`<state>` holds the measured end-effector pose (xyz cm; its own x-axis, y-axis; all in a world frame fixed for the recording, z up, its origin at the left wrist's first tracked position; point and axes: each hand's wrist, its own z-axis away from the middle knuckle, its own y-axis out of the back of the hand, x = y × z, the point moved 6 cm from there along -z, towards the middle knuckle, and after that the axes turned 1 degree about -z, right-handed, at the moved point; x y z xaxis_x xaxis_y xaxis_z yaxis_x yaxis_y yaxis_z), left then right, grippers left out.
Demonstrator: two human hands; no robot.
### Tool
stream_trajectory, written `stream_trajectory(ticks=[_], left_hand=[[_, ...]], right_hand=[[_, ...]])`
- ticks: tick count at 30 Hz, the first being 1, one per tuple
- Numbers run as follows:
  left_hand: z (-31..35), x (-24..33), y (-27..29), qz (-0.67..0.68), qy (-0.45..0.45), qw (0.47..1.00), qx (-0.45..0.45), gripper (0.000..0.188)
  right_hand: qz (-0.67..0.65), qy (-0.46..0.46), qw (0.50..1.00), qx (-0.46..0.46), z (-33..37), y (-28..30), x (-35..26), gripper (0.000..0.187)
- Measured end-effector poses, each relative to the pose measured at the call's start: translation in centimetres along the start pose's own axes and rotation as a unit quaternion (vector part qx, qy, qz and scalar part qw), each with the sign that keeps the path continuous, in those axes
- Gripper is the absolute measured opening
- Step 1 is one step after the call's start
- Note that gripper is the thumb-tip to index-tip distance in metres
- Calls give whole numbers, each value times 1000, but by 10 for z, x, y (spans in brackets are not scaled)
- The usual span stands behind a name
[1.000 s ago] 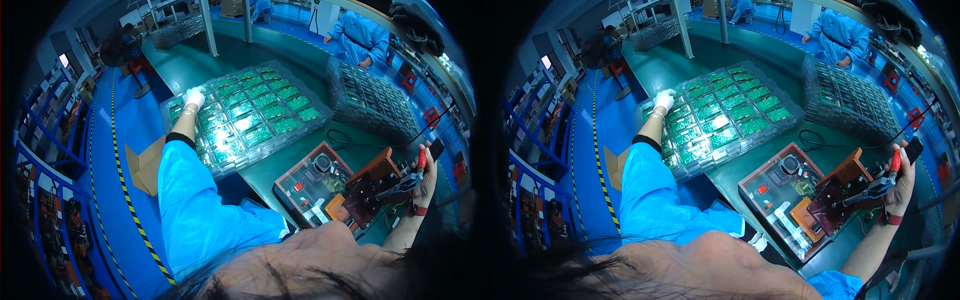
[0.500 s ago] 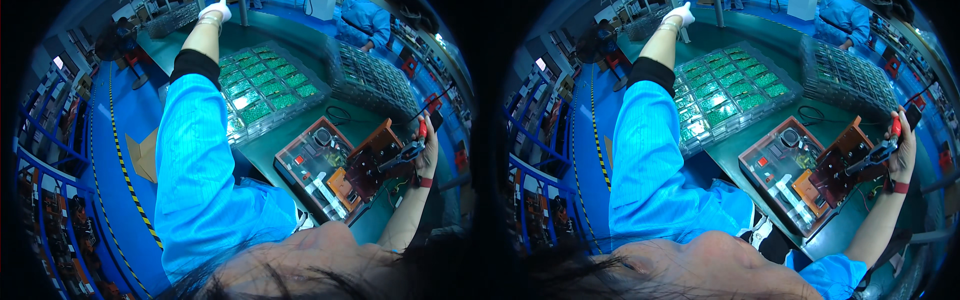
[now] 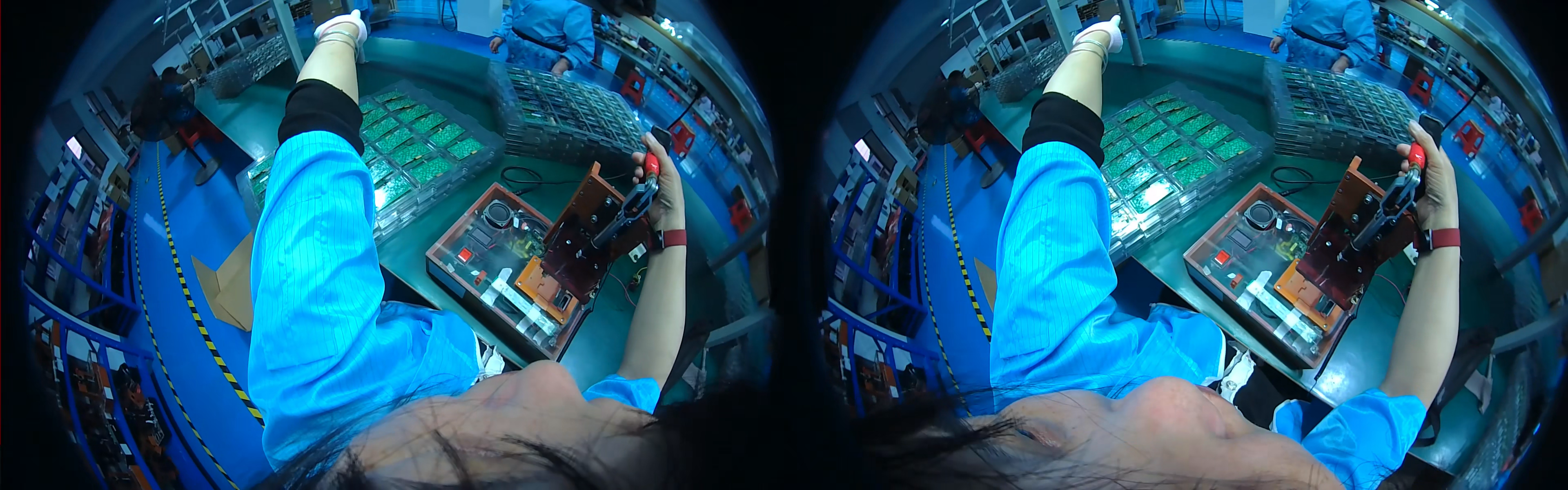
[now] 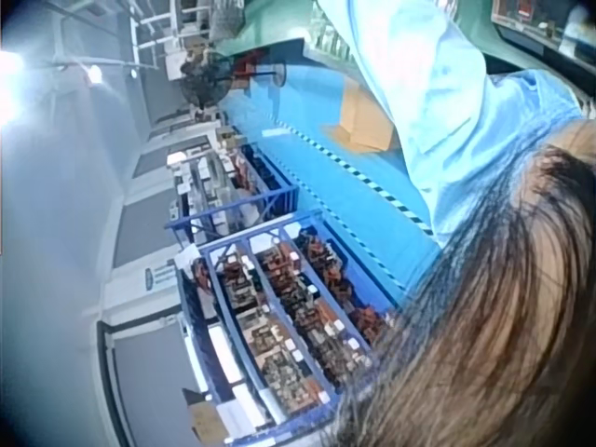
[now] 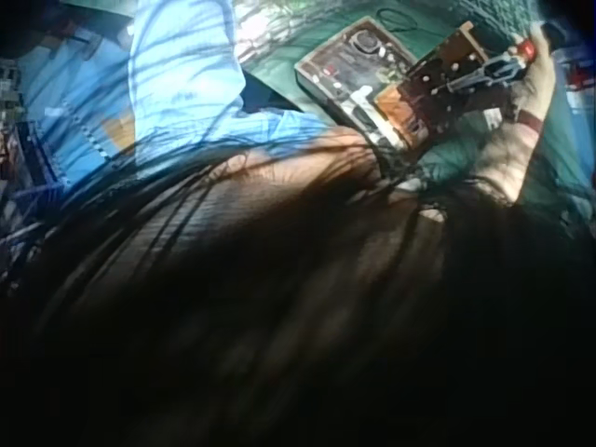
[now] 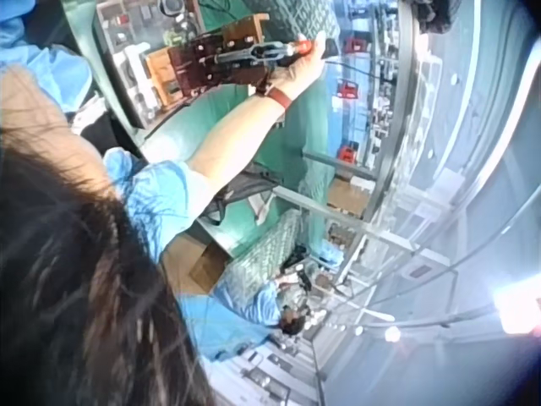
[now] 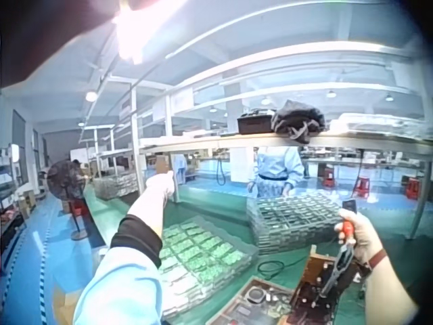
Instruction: Testing electronic circuit boards using a manual press-down fixture at a manufacturing station.
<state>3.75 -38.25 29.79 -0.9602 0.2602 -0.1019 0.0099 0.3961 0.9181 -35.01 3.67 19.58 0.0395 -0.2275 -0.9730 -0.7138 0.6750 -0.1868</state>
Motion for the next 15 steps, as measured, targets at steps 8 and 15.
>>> stream_trajectory(ticks=[8, 15], left_hand=[[4, 12, -18, -15, -41, 998, -49, 49], [114, 142, -26, -47, -370, 924, -81, 55]], right_hand=[[-7, 6, 1000, -8, -3, 2, 3, 44], [-10, 1, 1000, -15, 0, 9, 2, 45]])
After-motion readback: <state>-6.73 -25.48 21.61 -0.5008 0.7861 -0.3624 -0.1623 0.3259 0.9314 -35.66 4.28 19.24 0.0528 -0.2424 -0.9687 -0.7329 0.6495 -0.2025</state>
